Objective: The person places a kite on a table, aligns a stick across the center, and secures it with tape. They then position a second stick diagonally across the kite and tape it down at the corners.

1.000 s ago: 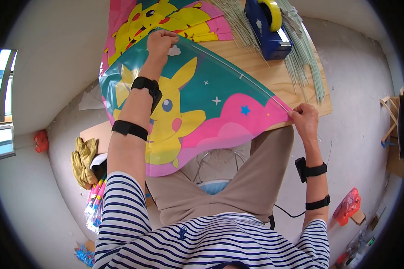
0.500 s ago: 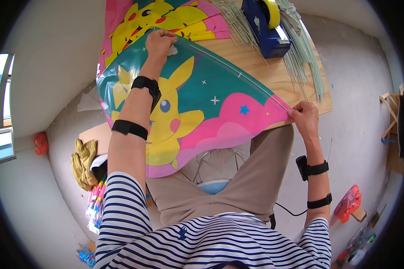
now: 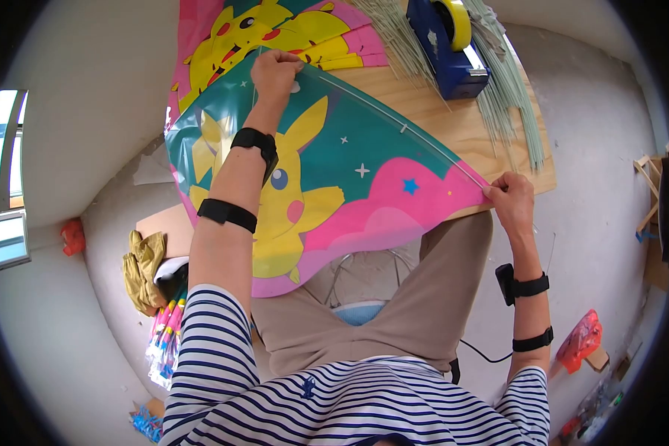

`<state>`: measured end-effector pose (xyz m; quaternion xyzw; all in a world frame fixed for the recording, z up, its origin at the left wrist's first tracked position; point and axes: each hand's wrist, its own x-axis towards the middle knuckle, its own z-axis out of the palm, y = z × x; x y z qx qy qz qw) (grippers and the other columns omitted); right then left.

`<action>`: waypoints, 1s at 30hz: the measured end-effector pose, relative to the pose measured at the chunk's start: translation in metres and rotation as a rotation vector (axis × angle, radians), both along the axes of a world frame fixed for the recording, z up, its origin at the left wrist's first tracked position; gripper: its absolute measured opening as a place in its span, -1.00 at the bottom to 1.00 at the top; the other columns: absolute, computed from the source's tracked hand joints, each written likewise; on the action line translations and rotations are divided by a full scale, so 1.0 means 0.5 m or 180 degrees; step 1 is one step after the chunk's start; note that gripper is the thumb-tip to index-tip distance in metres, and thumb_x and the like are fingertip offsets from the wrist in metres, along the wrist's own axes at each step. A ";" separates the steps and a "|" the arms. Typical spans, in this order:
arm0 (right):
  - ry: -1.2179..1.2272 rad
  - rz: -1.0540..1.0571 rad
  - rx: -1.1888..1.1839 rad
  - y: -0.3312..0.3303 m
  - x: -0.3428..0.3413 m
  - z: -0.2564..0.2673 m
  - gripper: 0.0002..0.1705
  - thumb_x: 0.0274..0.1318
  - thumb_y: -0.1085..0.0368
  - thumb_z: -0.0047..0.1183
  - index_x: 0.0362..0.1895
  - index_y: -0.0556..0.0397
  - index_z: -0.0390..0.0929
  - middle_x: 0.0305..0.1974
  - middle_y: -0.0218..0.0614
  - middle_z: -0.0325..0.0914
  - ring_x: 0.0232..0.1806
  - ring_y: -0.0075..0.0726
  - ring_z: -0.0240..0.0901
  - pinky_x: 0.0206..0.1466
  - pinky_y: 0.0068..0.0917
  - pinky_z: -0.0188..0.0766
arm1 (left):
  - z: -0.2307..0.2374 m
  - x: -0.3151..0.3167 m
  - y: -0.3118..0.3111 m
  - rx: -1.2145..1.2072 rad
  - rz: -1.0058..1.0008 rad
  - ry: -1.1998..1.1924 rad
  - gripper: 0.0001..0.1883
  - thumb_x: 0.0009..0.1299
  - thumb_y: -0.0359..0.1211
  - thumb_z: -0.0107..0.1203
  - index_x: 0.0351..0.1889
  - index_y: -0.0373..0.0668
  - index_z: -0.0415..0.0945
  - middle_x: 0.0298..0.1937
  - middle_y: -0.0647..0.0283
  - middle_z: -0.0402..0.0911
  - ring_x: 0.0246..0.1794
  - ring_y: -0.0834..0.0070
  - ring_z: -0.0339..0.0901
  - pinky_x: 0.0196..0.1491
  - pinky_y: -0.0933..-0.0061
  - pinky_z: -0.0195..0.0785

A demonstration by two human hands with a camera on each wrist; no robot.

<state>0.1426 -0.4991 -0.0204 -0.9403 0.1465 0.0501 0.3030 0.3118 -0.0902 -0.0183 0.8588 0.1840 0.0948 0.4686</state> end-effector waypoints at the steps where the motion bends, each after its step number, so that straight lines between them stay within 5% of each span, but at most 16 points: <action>1: -0.0005 0.0003 -0.0011 0.000 0.000 0.000 -0.81 -0.22 0.35 0.35 -0.54 0.21 0.64 -0.57 -0.10 0.59 -0.46 -0.09 0.55 -0.30 -0.26 0.43 | 0.005 -0.003 -0.005 0.0031 0.0022 0.0011 -0.86 0.13 -0.50 0.32 -0.33 -0.26 0.69 -0.39 0.28 0.68 -0.45 0.55 0.57 -0.39 0.48 0.45; 6: 0.0008 -0.0011 0.0001 -0.001 -0.001 0.000 -0.82 -0.21 0.35 0.34 -0.53 0.20 0.64 -0.56 -0.11 0.59 -0.46 -0.09 0.55 -0.29 -0.27 0.44 | -0.001 -0.003 -0.011 0.0093 0.0069 -0.0074 -0.88 0.15 -0.50 0.32 -0.35 -0.27 0.67 -0.42 0.25 0.68 -0.51 0.53 0.57 -0.46 0.48 0.44; 8: -0.0074 0.0050 0.0002 -0.004 -0.002 -0.005 -0.84 -0.18 0.40 0.30 -0.52 0.26 0.61 -0.59 -0.15 0.58 -0.51 -0.27 0.51 -0.36 -0.36 0.43 | -0.014 0.001 -0.006 0.0140 0.0026 -0.0228 -0.91 0.16 -0.50 0.30 -0.38 -0.27 0.66 -0.48 0.21 0.66 -0.60 0.47 0.57 -0.58 0.44 0.44; 11: -0.0099 0.0076 -0.0013 -0.001 -0.002 -0.002 -0.85 -0.17 0.42 0.27 -0.51 0.29 0.60 -0.61 -0.18 0.57 -0.55 -0.36 0.48 -0.39 -0.42 0.42 | -0.008 0.001 -0.011 0.0085 0.0091 0.0007 -0.89 0.16 -0.51 0.32 -0.35 -0.28 0.67 -0.42 0.28 0.66 -0.48 0.57 0.55 -0.50 0.50 0.43; 18: -0.0065 0.0061 -0.0012 -0.003 -0.002 -0.005 -0.85 -0.16 0.43 0.26 -0.51 0.30 0.60 -0.61 -0.20 0.56 -0.54 -0.41 0.48 -0.40 -0.42 0.41 | -0.031 0.005 -0.006 0.0271 0.0191 -0.0107 -0.90 0.13 -0.44 0.35 -0.41 -0.21 0.67 -0.51 0.25 0.67 -0.63 0.45 0.57 -0.47 0.41 0.43; 21: 0.0021 -0.0007 0.0024 -0.003 -0.002 -0.003 -0.84 -0.19 0.37 0.33 -0.53 0.20 0.64 -0.58 -0.13 0.58 -0.49 -0.15 0.54 -0.33 -0.30 0.43 | -0.038 0.008 -0.004 0.0319 0.0212 -0.0084 -0.90 0.12 -0.42 0.36 -0.42 -0.17 0.67 -0.51 0.27 0.67 -0.61 0.45 0.58 -0.43 0.40 0.44; 30: -0.0031 0.0024 0.0023 0.000 -0.002 0.001 -0.84 -0.19 0.38 0.32 -0.53 0.22 0.62 -0.58 -0.11 0.58 -0.50 -0.13 0.54 -0.32 -0.30 0.44 | -0.057 0.019 0.001 0.0663 0.0257 0.0209 -0.90 0.12 -0.33 0.37 -0.42 -0.04 0.70 -0.40 0.35 0.71 -0.33 0.40 0.64 -0.16 0.32 0.45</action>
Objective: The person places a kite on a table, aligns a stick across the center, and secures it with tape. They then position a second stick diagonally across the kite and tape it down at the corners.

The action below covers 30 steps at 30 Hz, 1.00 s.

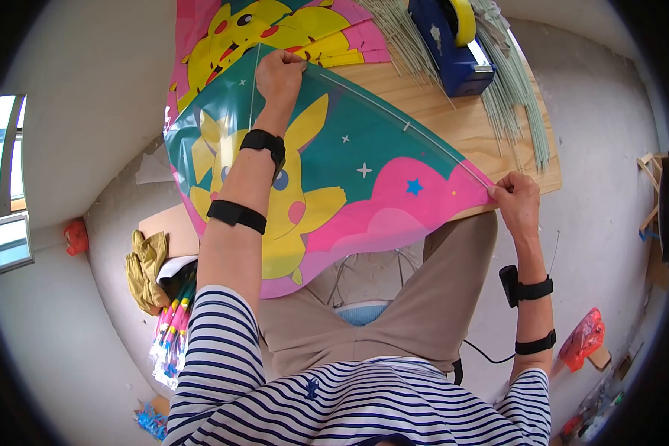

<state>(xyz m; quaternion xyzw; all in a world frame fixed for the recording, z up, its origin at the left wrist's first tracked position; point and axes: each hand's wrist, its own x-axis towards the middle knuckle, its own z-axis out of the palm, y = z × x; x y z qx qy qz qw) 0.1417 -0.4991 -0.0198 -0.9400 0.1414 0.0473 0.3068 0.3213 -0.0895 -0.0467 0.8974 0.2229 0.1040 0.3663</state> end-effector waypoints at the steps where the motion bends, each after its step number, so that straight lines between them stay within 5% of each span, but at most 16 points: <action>1: 0.0002 -0.0001 0.0003 0.000 0.000 0.000 -0.84 -0.19 0.38 0.32 -0.53 0.22 0.62 -0.58 -0.11 0.58 -0.49 -0.13 0.54 -0.32 -0.30 0.44 | -0.001 0.000 0.000 0.0036 -0.0007 0.0001 -0.91 0.13 -0.32 0.37 -0.42 -0.04 0.70 -0.40 0.36 0.71 -0.33 0.40 0.64 -0.16 0.32 0.45; 5: 0.0008 0.0006 0.0016 -0.002 0.000 -0.002 -0.84 -0.19 0.39 0.32 -0.53 0.23 0.62 -0.58 -0.11 0.58 -0.49 -0.12 0.54 -0.32 -0.29 0.44 | -0.002 -0.004 -0.007 0.0187 -0.0073 -0.0278 -0.88 0.14 -0.45 0.35 -0.38 -0.24 0.68 -0.49 0.28 0.66 -0.57 0.54 0.54 -0.46 0.45 0.37; 11: 0.0025 -0.0009 0.0063 0.000 0.000 0.002 -0.84 -0.18 0.38 0.31 -0.52 0.23 0.62 -0.58 -0.10 0.57 -0.48 -0.13 0.54 -0.31 -0.29 0.43 | -0.001 -0.007 -0.015 0.0529 0.0029 -0.0021 -0.90 0.14 -0.29 0.37 -0.40 0.02 0.68 -0.36 0.36 0.72 -0.25 0.31 0.65 -0.10 0.27 0.41; 23: 0.0067 -0.0040 0.0080 -0.002 -0.001 0.001 -0.83 -0.20 0.34 0.32 -0.54 0.17 0.62 -0.54 -0.13 0.59 -0.47 -0.11 0.53 -0.31 -0.27 0.43 | 0.021 -0.014 -0.007 0.0850 0.0251 -0.0112 -0.68 0.10 -0.36 0.39 -0.20 -0.15 0.59 -0.22 0.11 0.65 -0.14 0.11 0.62 -0.06 0.17 0.43; 26: 0.0092 -0.0050 0.0068 -0.002 0.001 -0.001 -0.83 -0.21 0.33 0.33 -0.54 0.17 0.63 -0.53 -0.13 0.60 -0.46 -0.10 0.53 -0.30 -0.26 0.43 | 0.004 -0.015 0.015 0.1249 -0.0173 -0.0437 -0.70 0.13 -0.37 0.35 -0.17 -0.14 0.58 -0.17 0.11 0.64 -0.10 0.12 0.60 -0.05 0.15 0.43; 30: 0.0079 -0.0033 -0.0001 0.000 0.003 -0.001 -0.82 -0.21 0.34 0.33 -0.54 0.18 0.63 -0.53 -0.13 0.60 -0.46 -0.09 0.54 -0.30 -0.25 0.44 | 0.032 -0.087 -0.014 0.1461 -0.1673 -0.1191 -0.63 0.21 -0.35 0.30 -0.01 -0.19 0.56 0.00 0.07 0.62 0.06 0.08 0.55 0.11 0.17 0.38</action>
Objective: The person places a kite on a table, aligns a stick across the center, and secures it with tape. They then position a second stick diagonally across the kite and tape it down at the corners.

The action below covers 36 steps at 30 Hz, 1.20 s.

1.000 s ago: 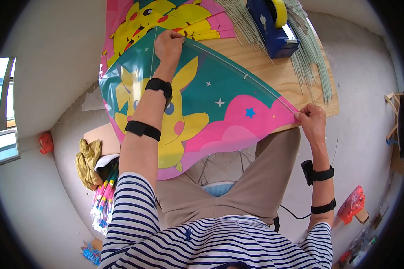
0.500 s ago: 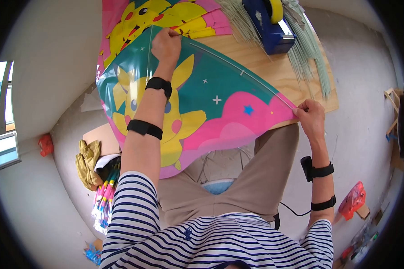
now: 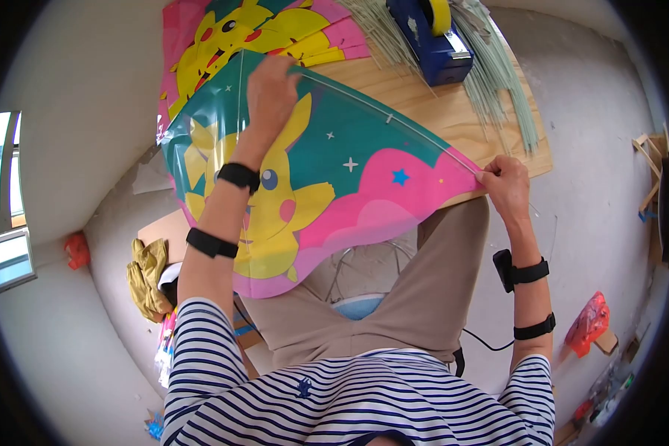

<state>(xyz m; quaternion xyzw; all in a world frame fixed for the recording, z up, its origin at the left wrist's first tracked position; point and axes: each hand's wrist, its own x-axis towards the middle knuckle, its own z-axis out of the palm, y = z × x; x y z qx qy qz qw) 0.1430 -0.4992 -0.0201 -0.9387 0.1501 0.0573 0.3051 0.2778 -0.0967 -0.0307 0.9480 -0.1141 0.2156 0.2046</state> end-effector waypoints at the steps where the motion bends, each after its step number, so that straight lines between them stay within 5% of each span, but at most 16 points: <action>1: -0.0002 0.0000 0.0019 0.001 0.000 0.000 -0.82 -0.21 0.34 0.33 -0.54 0.18 0.63 -0.53 -0.13 0.60 -0.45 -0.09 0.54 -0.30 -0.25 0.44 | 0.001 -0.028 -0.008 0.0184 -0.0268 -0.0021 -0.58 0.24 -0.33 0.29 0.07 -0.21 0.54 0.08 0.06 0.60 0.12 0.08 0.52 0.17 0.17 0.34; 8: -0.0006 0.0019 0.0023 -0.006 0.000 -0.002 -0.81 -0.21 0.32 0.33 -0.53 0.18 0.63 -0.53 -0.13 0.60 -0.44 -0.10 0.55 -0.29 -0.26 0.45 | -0.023 -0.070 0.022 0.0920 -0.0274 0.0489 -0.26 0.33 0.05 0.22 0.36 -0.18 0.34 0.46 0.12 0.28 0.48 0.18 0.17 0.47 0.02 -0.02; 12: -0.0172 0.0056 0.0134 -0.012 -0.002 -0.004 -0.80 -0.20 0.38 0.32 -0.54 0.28 0.60 -0.62 -0.19 0.55 -0.56 -0.38 0.45 -0.42 -0.37 0.39 | -0.003 -0.071 0.027 0.0950 -0.0263 0.0691 -0.23 0.32 0.10 0.20 0.37 -0.17 0.35 0.47 0.15 0.28 0.48 0.20 0.18 0.47 0.07 -0.01; 15: -0.0010 0.0026 0.0019 -0.014 0.001 0.003 -0.76 -0.20 0.31 0.35 -0.56 0.26 0.61 -0.64 -0.20 0.54 -0.57 -0.38 0.44 -0.43 -0.35 0.38 | -0.004 -0.064 0.033 0.0926 -0.0230 0.0778 -0.22 0.30 0.09 0.23 0.38 -0.15 0.34 0.48 0.17 0.27 0.48 0.21 0.18 0.47 0.09 0.00; 19: 0.0314 0.0003 -0.0279 -0.042 -0.008 0.010 -0.69 -0.24 0.12 0.41 -0.55 0.10 0.69 -0.52 -0.09 0.63 -0.40 -0.07 0.60 -0.30 -0.22 0.46 | -0.017 -0.070 0.027 0.0868 -0.0207 0.0779 -0.22 0.29 0.07 0.25 0.39 -0.11 0.34 0.48 0.19 0.27 0.48 0.22 0.19 0.47 0.11 -0.01; 24: 0.0443 -0.0082 -0.0339 -0.060 -0.025 0.022 -0.77 -0.19 0.23 0.36 -0.49 0.13 0.68 -0.52 -0.13 0.63 -0.44 -0.14 0.58 -0.31 -0.28 0.46 | -0.013 -0.067 0.027 0.0919 -0.0189 0.0721 -0.22 0.29 0.07 0.25 0.39 -0.11 0.35 0.48 0.20 0.27 0.48 0.23 0.19 0.46 0.09 0.01; 27: -0.0200 -0.0004 -0.0029 -0.055 -0.018 0.037 -0.83 -0.18 0.32 0.29 -0.47 0.14 0.67 -0.52 -0.16 0.62 -0.45 -0.18 0.57 -0.31 -0.29 0.46 | -0.014 -0.069 0.027 0.0924 -0.0177 0.0707 -0.22 0.30 0.10 0.22 0.39 -0.09 0.34 0.48 0.20 0.27 0.49 0.23 0.18 0.46 0.07 0.00; 32: -0.0948 0.1286 0.0496 0.174 0.107 0.091 -0.84 -0.17 0.39 0.17 -0.41 0.15 0.67 -0.45 -0.03 0.62 -0.36 0.00 0.60 -0.27 -0.24 0.48 | -0.018 -0.068 0.028 0.0876 -0.0090 0.0753 -0.20 0.29 0.14 0.20 0.40 -0.09 0.33 0.48 0.23 0.27 0.50 0.26 0.16 0.46 -0.02 -0.03; 36: -0.1260 0.1649 0.0565 0.389 0.266 -0.002 -0.86 -0.14 0.38 0.11 -0.43 0.08 0.68 -0.39 0.01 0.62 -0.25 0.15 0.60 -0.19 -0.10 0.51 | -0.018 -0.069 0.027 0.0774 -0.0065 0.0768 -0.20 0.25 0.12 0.24 0.39 -0.07 0.33 0.48 0.26 0.26 0.50 0.29 0.15 0.44 -0.09 -0.02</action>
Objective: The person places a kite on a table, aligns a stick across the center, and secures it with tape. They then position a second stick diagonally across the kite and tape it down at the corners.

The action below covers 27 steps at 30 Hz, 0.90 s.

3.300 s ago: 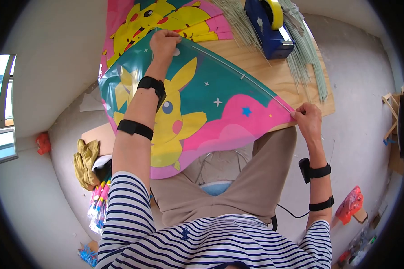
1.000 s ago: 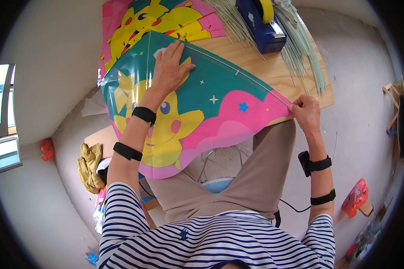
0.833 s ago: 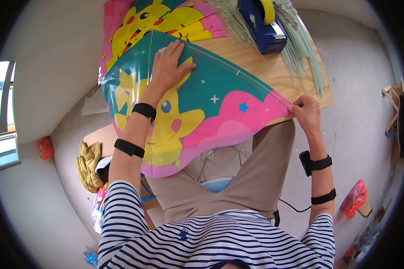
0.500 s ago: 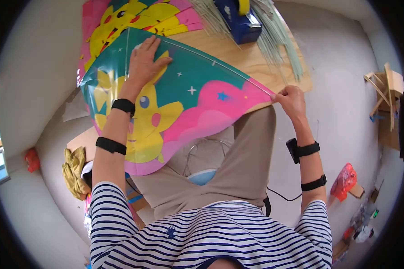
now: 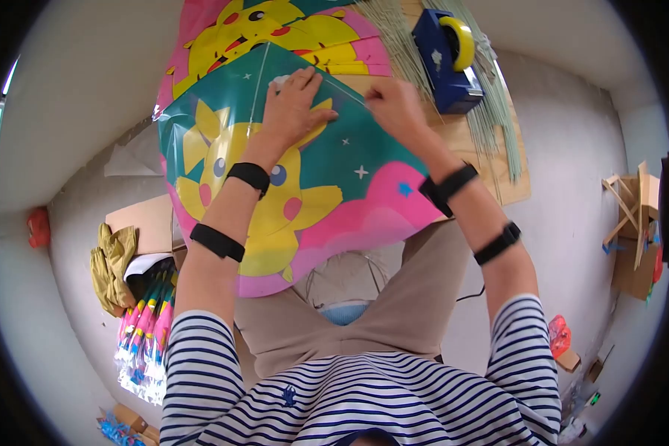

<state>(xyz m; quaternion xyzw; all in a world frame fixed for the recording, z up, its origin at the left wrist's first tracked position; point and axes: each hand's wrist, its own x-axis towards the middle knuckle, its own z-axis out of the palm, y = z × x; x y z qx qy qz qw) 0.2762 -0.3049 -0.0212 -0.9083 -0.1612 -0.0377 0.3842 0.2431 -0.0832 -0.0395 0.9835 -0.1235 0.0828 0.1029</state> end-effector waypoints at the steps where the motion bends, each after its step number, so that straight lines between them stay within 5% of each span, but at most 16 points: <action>1: -0.0054 -0.0008 -0.0055 0.042 0.025 -0.014 -0.87 -0.14 0.38 0.12 -0.43 0.10 0.67 -0.40 0.00 0.62 -0.27 0.15 0.59 -0.20 -0.10 0.51 | 0.004 -0.002 -0.002 -0.0012 0.0014 0.0017 -0.20 0.25 0.10 0.26 0.39 -0.08 0.33 0.48 0.27 0.26 0.50 0.27 0.16 0.45 -0.10 -0.01; 12: -0.0600 0.0121 -0.0844 0.165 0.076 -0.031 -0.84 -0.15 0.41 0.07 -0.43 0.12 0.68 -0.40 0.05 0.63 -0.29 0.21 0.59 -0.21 -0.03 0.51 | 0.004 -0.010 -0.002 -0.0281 0.0072 -0.0047 -0.25 0.24 0.03 0.29 0.36 -0.04 0.36 0.48 0.26 0.27 0.51 0.28 0.14 0.46 -0.14 -0.07; 15: -0.0181 0.0043 -0.0971 0.148 0.069 -0.026 -0.84 -0.08 0.36 0.11 -0.38 0.15 0.65 -0.35 0.06 0.64 -0.24 0.22 0.60 -0.18 -0.04 0.55 | 0.005 -0.008 -0.002 -0.0250 0.0080 -0.0025 -0.24 0.25 0.04 0.28 0.38 -0.05 0.35 0.48 0.27 0.26 0.52 0.29 0.12 0.46 -0.13 -0.08; 27: -0.0315 0.0072 -0.0415 0.144 0.091 -0.051 -0.85 -0.17 0.41 0.05 -0.45 0.16 0.64 -0.43 0.09 0.60 -0.29 0.26 0.55 -0.20 -0.02 0.48 | 0.005 -0.009 -0.002 -0.0227 0.0064 -0.0010 -0.22 0.25 0.05 0.28 0.38 -0.06 0.34 0.48 0.27 0.26 0.51 0.29 0.14 0.46 -0.09 -0.07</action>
